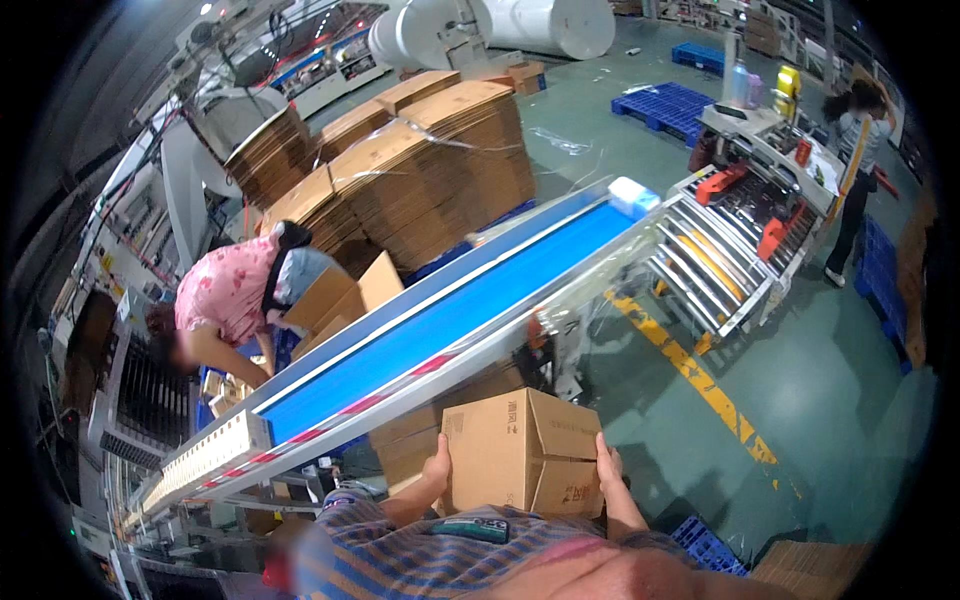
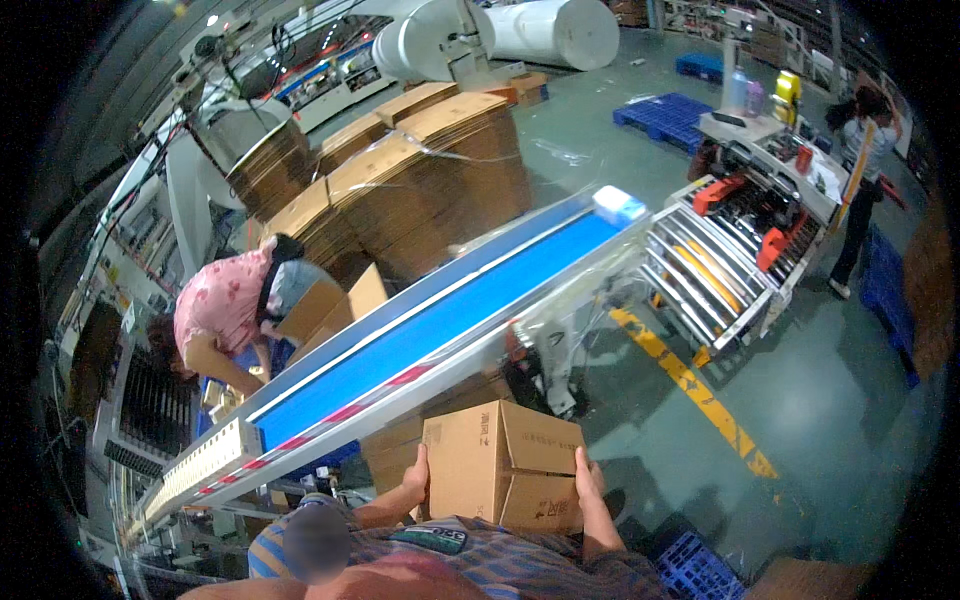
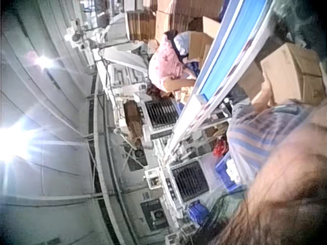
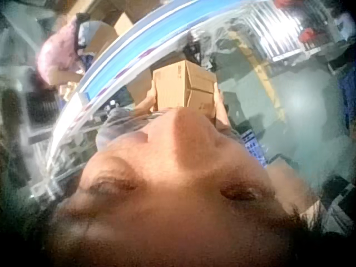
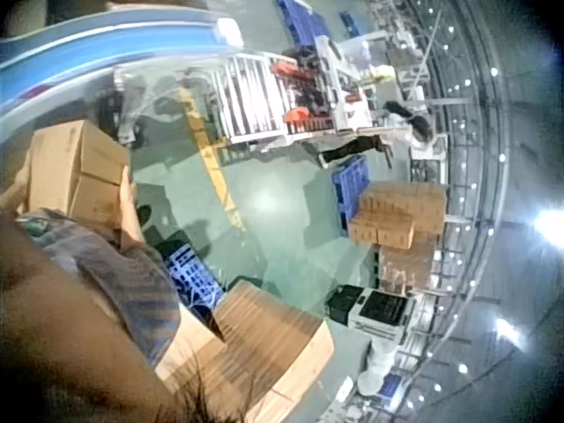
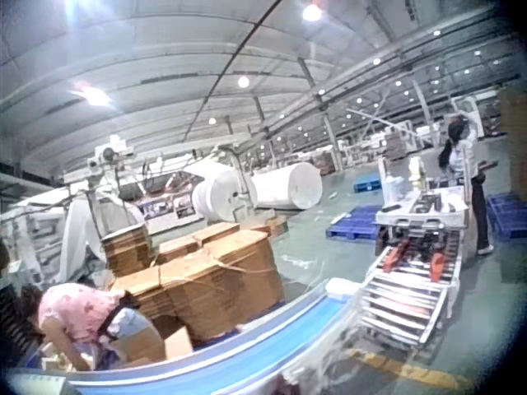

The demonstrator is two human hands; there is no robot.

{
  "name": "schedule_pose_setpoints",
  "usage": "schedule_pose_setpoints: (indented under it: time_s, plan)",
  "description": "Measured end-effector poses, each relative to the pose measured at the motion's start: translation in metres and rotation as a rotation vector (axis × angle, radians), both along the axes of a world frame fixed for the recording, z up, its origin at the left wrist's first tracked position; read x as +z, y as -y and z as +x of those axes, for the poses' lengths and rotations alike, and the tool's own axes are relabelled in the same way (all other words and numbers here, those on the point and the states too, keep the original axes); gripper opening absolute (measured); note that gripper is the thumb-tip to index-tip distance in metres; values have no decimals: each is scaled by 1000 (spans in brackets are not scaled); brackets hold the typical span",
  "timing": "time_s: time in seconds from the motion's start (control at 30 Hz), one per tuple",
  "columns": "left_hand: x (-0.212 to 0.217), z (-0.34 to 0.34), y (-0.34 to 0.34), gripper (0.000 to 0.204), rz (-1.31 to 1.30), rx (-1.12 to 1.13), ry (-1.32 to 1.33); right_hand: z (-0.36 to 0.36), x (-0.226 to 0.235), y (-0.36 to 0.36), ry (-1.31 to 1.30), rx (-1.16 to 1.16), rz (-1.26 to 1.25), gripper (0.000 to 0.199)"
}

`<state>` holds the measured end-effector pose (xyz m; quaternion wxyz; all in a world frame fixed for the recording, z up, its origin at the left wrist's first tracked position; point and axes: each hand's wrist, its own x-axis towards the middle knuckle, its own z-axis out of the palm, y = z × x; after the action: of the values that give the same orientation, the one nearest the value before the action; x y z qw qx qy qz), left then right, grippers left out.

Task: The person assembles cardboard boxes by hand and fills them with rows of smaller white boxes from a conveyor belt.

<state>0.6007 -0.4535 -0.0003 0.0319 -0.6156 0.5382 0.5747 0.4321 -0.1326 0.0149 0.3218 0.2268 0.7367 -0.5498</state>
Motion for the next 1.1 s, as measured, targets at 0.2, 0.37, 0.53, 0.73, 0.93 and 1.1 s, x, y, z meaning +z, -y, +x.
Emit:
schedule_pose_setpoints:
  time_s: [0.2,0.37,0.53,0.73,0.93,1.1]
  plan:
    - [37,-181,-168,91,172,-119,-213,-115,8,-169,-248,-191,93,82]
    - [-50,-271,-255,76,618,-189,-552,-213,64,-282,-358,-165,341,72]
    - [-22,-400,-366,74,658,-344,-431,-295,57,-373,-336,-287,551,66]
    - [-15,-554,-421,74,1018,-384,-627,-424,48,-422,-524,-349,741,54]
    - [-38,-689,-425,73,615,18,-454,-650,132,-373,-683,92,669,61]
    - [-34,-755,-440,65,-71,-218,-351,-778,44,-319,-714,376,720,60]
